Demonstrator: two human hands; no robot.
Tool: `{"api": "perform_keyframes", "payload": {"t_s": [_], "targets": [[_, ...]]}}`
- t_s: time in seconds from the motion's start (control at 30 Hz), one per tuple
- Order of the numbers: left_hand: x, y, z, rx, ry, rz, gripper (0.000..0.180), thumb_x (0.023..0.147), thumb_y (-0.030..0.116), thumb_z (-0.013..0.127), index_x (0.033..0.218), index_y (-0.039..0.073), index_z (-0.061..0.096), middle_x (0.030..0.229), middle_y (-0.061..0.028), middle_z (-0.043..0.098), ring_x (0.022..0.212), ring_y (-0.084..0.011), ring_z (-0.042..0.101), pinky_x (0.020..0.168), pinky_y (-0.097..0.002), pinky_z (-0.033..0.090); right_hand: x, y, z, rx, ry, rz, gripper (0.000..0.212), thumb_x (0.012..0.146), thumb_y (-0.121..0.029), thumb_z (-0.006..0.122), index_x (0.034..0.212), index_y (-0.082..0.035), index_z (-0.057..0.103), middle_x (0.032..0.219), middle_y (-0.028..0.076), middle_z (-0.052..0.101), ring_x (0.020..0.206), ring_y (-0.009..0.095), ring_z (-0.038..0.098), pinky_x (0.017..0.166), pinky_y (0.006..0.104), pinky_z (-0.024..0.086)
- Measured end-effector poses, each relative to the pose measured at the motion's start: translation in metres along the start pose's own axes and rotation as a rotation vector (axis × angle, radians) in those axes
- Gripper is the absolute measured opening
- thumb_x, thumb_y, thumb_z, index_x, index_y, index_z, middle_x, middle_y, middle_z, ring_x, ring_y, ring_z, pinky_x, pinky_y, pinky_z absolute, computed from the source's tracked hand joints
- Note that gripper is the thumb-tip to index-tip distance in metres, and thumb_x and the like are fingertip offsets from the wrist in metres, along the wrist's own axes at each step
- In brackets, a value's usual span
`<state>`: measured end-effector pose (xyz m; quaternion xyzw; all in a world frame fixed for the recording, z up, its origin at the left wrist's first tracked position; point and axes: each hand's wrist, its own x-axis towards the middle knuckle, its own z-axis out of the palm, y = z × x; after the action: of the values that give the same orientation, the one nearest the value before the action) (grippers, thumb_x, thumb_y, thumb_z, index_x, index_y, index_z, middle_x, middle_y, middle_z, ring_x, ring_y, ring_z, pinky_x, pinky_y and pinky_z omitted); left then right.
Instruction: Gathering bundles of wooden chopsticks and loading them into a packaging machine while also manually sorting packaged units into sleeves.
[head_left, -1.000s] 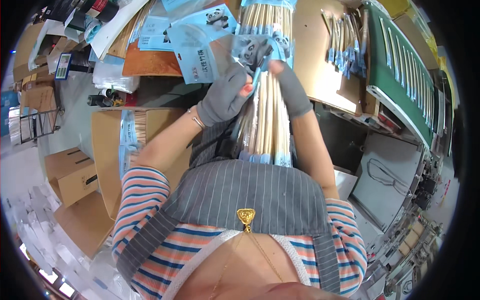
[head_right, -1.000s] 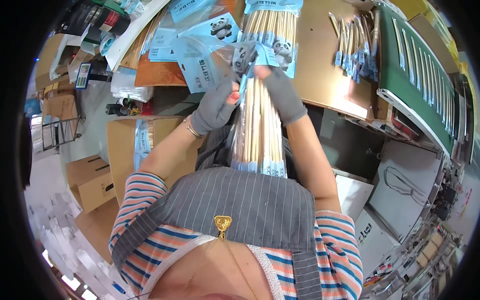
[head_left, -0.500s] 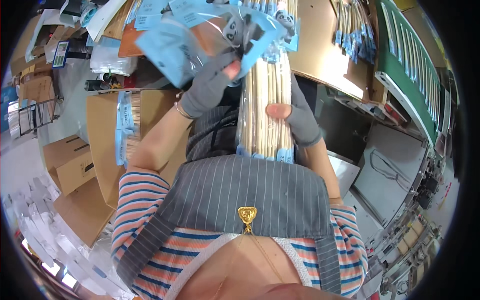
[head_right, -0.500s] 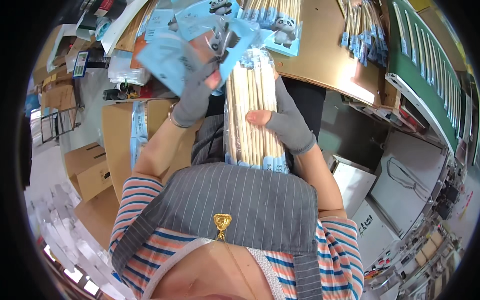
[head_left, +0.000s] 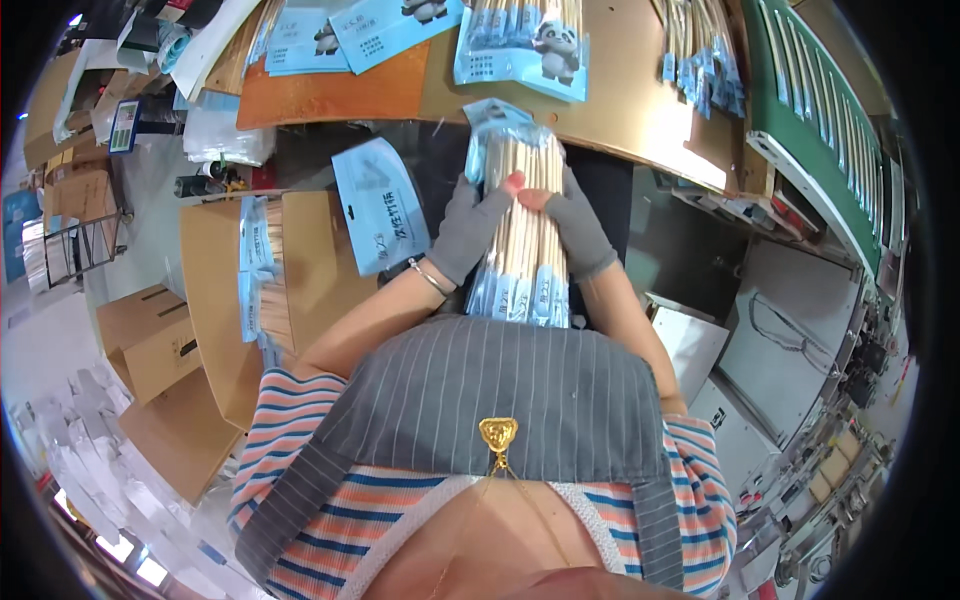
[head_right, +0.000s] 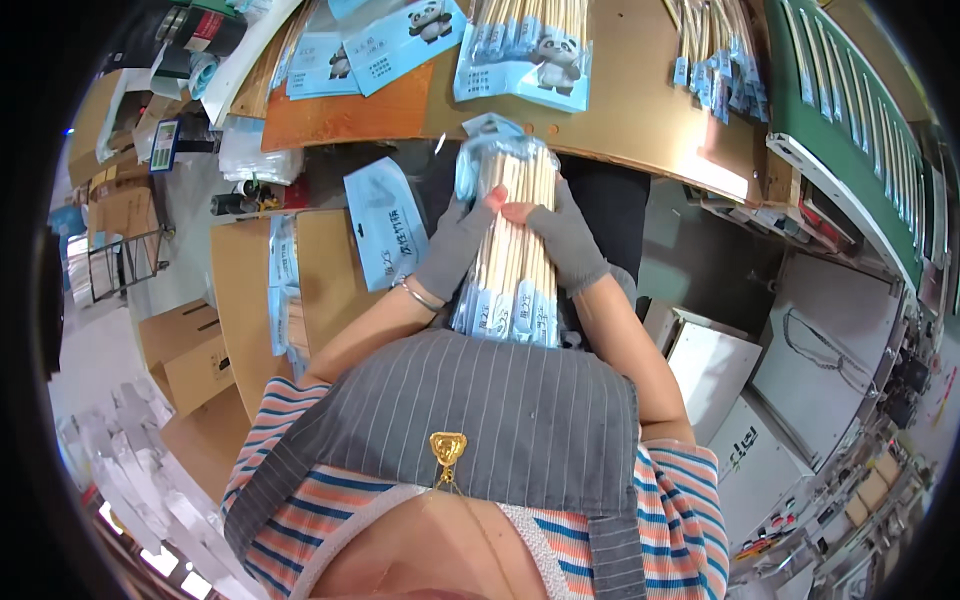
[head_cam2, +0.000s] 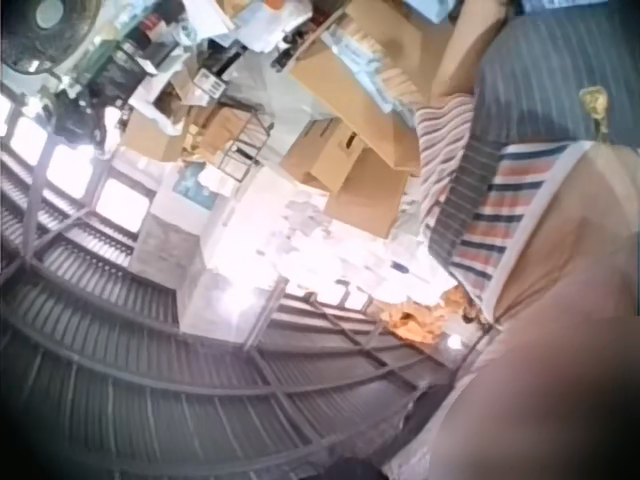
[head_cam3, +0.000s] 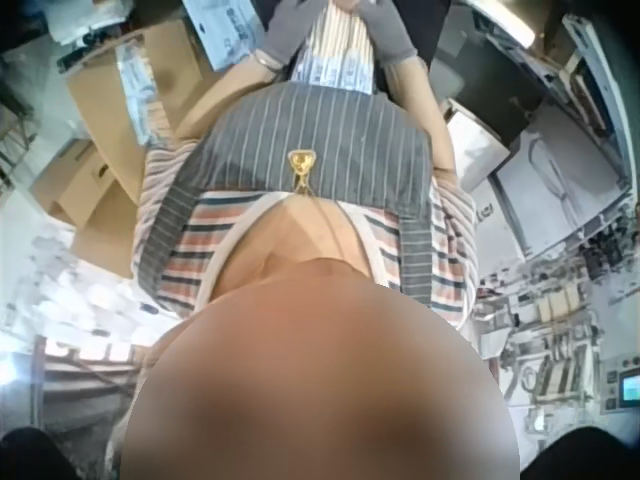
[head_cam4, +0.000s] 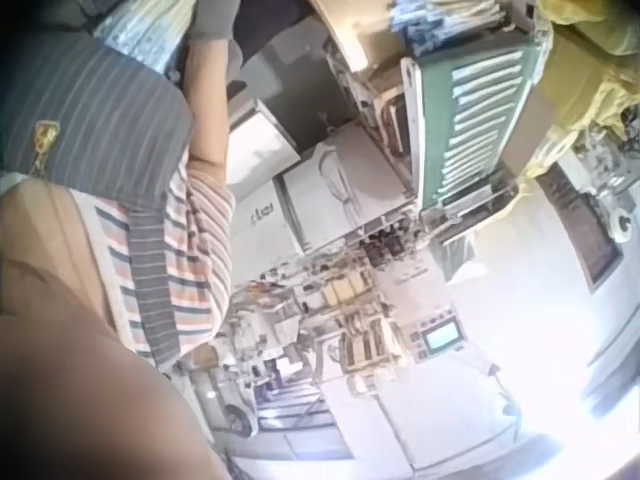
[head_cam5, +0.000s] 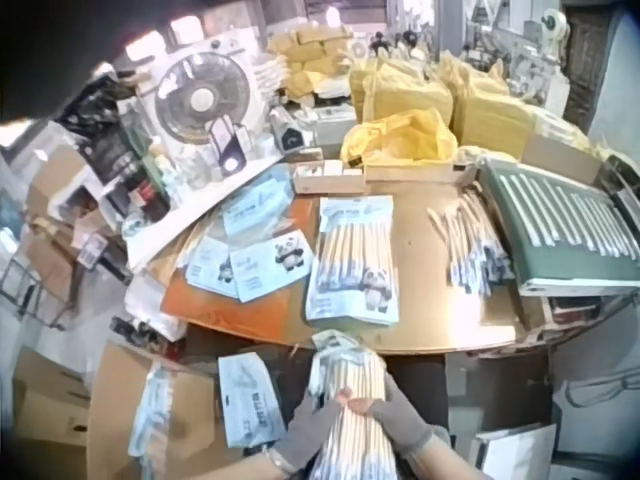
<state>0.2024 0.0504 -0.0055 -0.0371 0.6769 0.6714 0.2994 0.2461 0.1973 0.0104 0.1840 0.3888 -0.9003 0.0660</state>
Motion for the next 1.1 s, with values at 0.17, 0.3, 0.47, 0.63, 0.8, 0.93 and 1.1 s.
{"api": "perform_keyframes", "payload": {"t_s": [0.17,0.3,0.47,0.63,0.8,0.93,1.1], "targets": [[-0.025,0.076,0.013,-0.126,-0.276,0.133,0.062,0.086,0.027,0.068,0.134,0.0,0.038,0.114,-0.0108,0.058,0.103,-0.0169,0.056,0.09,-0.031,0.046,-0.017,-0.035,0.033,-0.232,-0.018,-0.336,0.076,0.082,-0.012,0.065,0.145,-0.002,0.023,0.126,0.011,0.052,0.11,0.017,0.054,0.092,0.0304,0.046],[-0.051,0.106,0.016,0.024,-0.39,0.274,0.072,0.082,0.03,0.074,0.137,0.001,0.036,0.121,-0.0093,0.054,0.109,-0.0159,0.053,0.095,-0.0305,0.043,-0.051,-0.065,0.06,-0.538,0.041,-0.505,0.071,0.087,-0.016,0.063,0.144,0.002,0.026,0.134,0.013,0.047,0.12,0.021,0.049,0.1,0.0318,0.04],[-0.035,0.099,0.013,-0.081,-0.563,0.144,0.07,0.081,0.028,0.075,0.135,0.002,0.04,0.12,-0.0064,0.055,0.11,-0.0139,0.052,0.095,-0.0296,0.043,-0.056,-0.07,0.065,-0.447,0.162,-0.295,0.073,0.082,-0.024,0.069,0.14,0.001,0.033,0.125,0.013,0.051,0.114,0.02,0.051,0.098,0.0325,0.041],[-0.024,0.097,0.011,-0.223,-0.647,-0.016,0.058,0.079,0.018,0.074,0.129,0.003,0.049,0.116,-0.0051,0.057,0.108,-0.0134,0.054,0.093,-0.0291,0.045,-0.021,-0.069,0.053,-0.391,0.131,-0.599,0.085,0.077,-0.031,0.073,0.142,0.002,0.03,0.125,0.013,0.051,0.114,0.021,0.052,0.098,0.0333,0.042],[-0.012,0.085,0.015,-0.244,-0.811,-0.048,0.052,0.08,0.018,0.069,0.126,0.004,0.051,0.112,-0.0054,0.059,0.105,-0.0153,0.056,0.093,-0.0304,0.045,0.024,-0.1,0.036,-0.291,-0.261,-0.322,0.083,0.075,-0.034,0.071,0.142,-0.002,0.035,0.125,0.015,0.052,0.114,0.024,0.055,0.094,0.034,0.048],[-0.019,0.078,0.011,-0.217,-0.727,0.064,0.054,0.084,0.03,0.067,0.127,0.003,0.05,0.113,-0.0061,0.058,0.105,-0.0154,0.054,0.094,-0.0296,0.044,0.039,-0.1,0.012,-0.371,-0.428,-0.22,0.053,0.074,-0.023,0.065,0.121,0.001,0.057,0.109,0.012,0.06,0.1,0.021,0.06,0.086,0.0311,0.049],[0.014,0.071,0.004,0.027,-0.215,0.353,0.038,0.096,0.034,0.055,0.106,-0.003,0.061,0.087,-0.0063,0.064,0.083,-0.0156,0.058,0.078,-0.0295,0.046,0.031,-0.087,0.011,-0.238,-0.366,-0.099,0.039,0.075,-0.013,0.059,0.11,0.003,0.064,0.099,0.009,0.065,0.091,0.017,0.062,0.082,0.0276,0.048]]}}
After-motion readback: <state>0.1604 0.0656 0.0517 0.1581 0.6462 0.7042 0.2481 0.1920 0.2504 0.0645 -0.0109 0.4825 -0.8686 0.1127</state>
